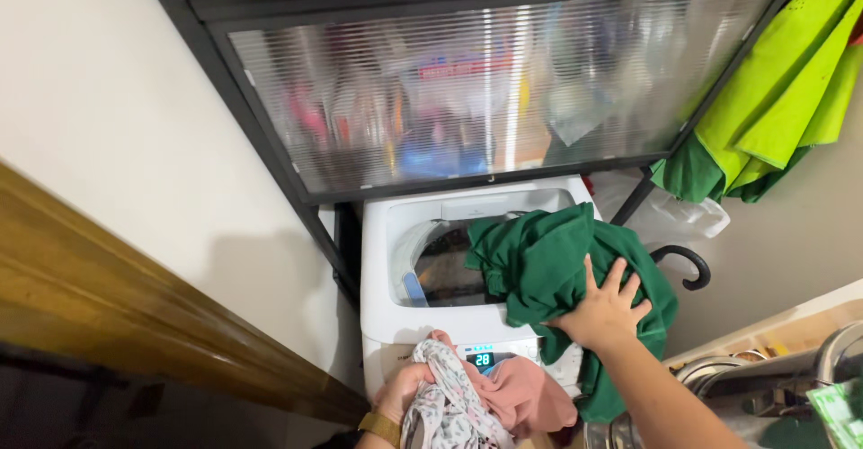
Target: The person fills a plastic container with water and blue liquid at the sink, then pours the mixture into a top-loading washing machine. They gather several garments from a pile on a chair and place them into the washer, then close the lid.
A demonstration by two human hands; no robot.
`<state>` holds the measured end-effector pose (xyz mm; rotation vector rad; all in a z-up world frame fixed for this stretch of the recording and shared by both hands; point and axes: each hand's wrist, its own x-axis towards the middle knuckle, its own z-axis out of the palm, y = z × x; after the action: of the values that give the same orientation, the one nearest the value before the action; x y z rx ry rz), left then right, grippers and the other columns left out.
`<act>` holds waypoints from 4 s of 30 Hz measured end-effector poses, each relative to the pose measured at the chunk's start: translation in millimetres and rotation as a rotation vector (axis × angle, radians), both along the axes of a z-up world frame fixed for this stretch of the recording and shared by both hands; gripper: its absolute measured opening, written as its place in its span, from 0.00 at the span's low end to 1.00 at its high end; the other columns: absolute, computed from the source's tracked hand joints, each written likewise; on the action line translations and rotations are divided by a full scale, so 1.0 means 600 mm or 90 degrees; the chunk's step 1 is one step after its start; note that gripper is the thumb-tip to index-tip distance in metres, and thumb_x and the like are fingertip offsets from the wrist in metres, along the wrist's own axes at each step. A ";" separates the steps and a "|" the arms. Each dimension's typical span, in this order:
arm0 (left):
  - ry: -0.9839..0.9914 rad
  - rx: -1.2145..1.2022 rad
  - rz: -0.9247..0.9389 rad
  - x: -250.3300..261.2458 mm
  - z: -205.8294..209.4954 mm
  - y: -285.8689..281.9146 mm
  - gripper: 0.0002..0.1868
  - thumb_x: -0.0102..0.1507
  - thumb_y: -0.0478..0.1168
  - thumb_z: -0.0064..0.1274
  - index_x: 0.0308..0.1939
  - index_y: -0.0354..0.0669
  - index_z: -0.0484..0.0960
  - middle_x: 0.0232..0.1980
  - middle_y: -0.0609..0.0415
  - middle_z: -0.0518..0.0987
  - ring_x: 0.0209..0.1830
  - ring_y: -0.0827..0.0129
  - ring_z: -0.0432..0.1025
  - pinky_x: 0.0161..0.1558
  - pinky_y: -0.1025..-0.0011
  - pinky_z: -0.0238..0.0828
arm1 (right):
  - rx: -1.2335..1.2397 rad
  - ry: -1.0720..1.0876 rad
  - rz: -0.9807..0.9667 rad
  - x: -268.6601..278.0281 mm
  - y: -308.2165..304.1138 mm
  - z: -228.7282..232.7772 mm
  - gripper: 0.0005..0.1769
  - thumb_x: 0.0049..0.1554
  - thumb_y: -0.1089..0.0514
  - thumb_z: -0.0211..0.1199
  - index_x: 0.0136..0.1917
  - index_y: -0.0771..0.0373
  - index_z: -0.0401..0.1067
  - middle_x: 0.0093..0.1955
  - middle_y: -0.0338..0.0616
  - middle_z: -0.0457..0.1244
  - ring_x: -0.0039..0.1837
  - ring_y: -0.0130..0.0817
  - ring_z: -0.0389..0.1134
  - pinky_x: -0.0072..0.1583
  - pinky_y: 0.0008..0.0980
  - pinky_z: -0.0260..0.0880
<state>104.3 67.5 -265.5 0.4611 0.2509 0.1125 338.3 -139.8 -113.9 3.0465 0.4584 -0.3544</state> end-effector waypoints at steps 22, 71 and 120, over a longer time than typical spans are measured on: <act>0.013 0.600 0.004 0.009 0.323 0.048 0.49 0.43 0.21 0.44 0.73 0.28 0.62 0.78 0.49 0.68 0.78 0.68 0.60 0.72 0.74 0.51 | 0.786 0.336 0.235 0.089 -0.336 0.023 0.56 0.45 0.68 0.72 0.83 0.64 0.51 0.83 0.46 0.53 0.80 0.40 0.52 0.72 0.42 0.52; 0.043 0.517 0.077 0.047 0.383 0.114 0.34 0.52 0.20 0.48 0.64 0.33 0.75 0.56 0.49 0.81 0.52 0.67 0.76 0.55 0.70 0.74 | 1.032 1.008 -0.059 -0.031 -0.018 -0.090 0.26 0.57 0.57 0.62 0.67 0.69 0.69 0.59 0.54 0.69 0.56 0.47 0.71 0.60 0.47 0.70; 0.056 0.530 0.165 0.061 0.371 0.137 0.18 0.60 0.36 0.53 0.53 0.32 0.82 0.48 0.54 0.83 0.47 0.68 0.77 0.51 0.71 0.73 | 0.703 0.459 -0.006 -0.089 0.067 -0.042 0.16 0.55 0.65 0.64 0.57 0.61 0.78 0.40 0.49 0.70 0.36 0.39 0.63 0.40 0.40 0.64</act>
<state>140.8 149.5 -42.8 1.2619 0.3461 0.4593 285.1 -99.7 -139.0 3.8015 0.9018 -1.7420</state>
